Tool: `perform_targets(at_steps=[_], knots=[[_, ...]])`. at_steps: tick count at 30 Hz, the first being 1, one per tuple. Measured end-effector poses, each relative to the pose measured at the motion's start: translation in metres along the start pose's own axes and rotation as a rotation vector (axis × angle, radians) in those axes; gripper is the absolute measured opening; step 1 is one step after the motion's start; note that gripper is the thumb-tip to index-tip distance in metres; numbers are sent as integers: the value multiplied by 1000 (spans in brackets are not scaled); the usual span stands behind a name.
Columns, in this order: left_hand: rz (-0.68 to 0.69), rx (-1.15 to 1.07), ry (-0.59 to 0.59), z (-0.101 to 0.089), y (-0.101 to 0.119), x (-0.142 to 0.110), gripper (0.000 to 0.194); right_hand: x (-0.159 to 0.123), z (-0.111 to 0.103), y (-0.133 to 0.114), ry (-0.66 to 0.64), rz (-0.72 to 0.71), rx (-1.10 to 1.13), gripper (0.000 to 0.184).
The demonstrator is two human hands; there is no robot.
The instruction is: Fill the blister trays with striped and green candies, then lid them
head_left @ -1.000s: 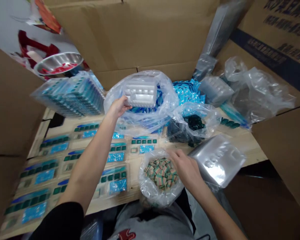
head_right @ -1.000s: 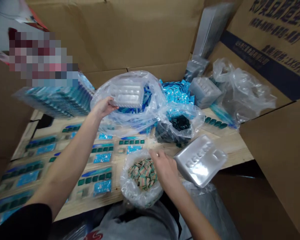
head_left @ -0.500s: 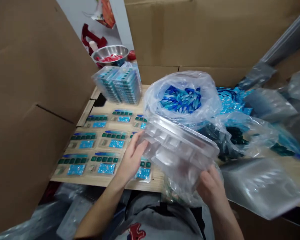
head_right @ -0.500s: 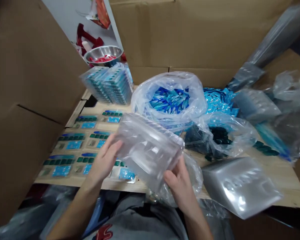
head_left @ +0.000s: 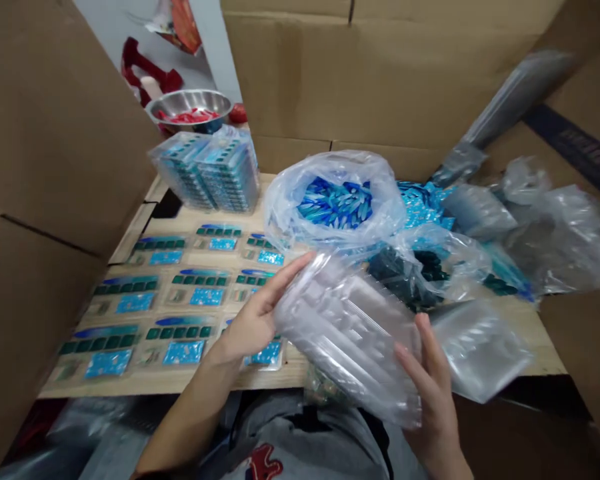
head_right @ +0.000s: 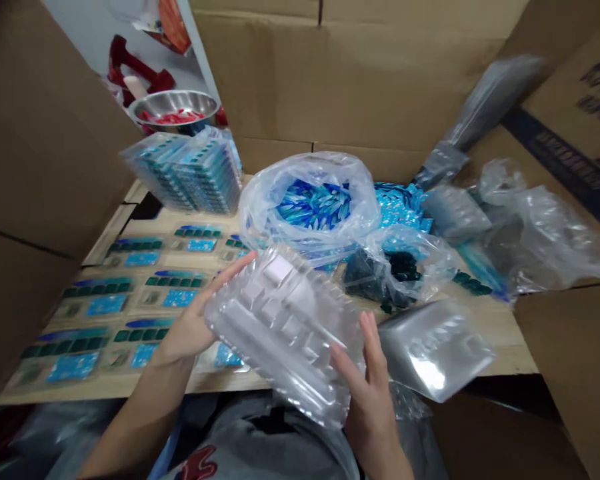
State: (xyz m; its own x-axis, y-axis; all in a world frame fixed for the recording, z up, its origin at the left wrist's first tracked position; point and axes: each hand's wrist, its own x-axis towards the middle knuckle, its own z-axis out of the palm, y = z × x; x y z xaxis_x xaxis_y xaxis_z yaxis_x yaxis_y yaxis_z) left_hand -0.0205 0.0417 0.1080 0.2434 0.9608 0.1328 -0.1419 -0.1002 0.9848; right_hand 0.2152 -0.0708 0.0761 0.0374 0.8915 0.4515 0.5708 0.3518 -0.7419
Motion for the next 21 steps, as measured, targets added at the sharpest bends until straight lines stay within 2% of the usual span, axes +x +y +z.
perform_targets(at_steps=[2,4,6,8,10,12,15,16,19,21], knots=[[-114,-214,-10,8,-3,2,47,-11,1,12,-8,-48,-101,60],[-156,-318,-71,17,-5,-2,60,-20,1,24,-109,-36,-123,62],[-149,-257,-175,28,-6,-11,61,-24,-3,30,-231,-24,-91,65],[-140,-156,-279,41,-7,-23,59,-25,-9,25,-261,14,-26,60],[-150,-108,-341,56,-9,-34,49,-22,-16,13,-174,159,92,43],[-158,-89,-324,68,-10,-41,34,-19,-22,-3,-61,342,256,21],[-183,30,-237,75,-9,-47,6,-15,-23,-23,8,483,433,18],[-188,88,-239,74,-8,-48,7,-13,-22,-27,14,512,439,18],[-114,243,-398,69,-8,-51,21,-6,-18,-34,93,625,465,12],[54,321,-480,68,-15,-56,63,1,-17,-38,225,708,602,18]])
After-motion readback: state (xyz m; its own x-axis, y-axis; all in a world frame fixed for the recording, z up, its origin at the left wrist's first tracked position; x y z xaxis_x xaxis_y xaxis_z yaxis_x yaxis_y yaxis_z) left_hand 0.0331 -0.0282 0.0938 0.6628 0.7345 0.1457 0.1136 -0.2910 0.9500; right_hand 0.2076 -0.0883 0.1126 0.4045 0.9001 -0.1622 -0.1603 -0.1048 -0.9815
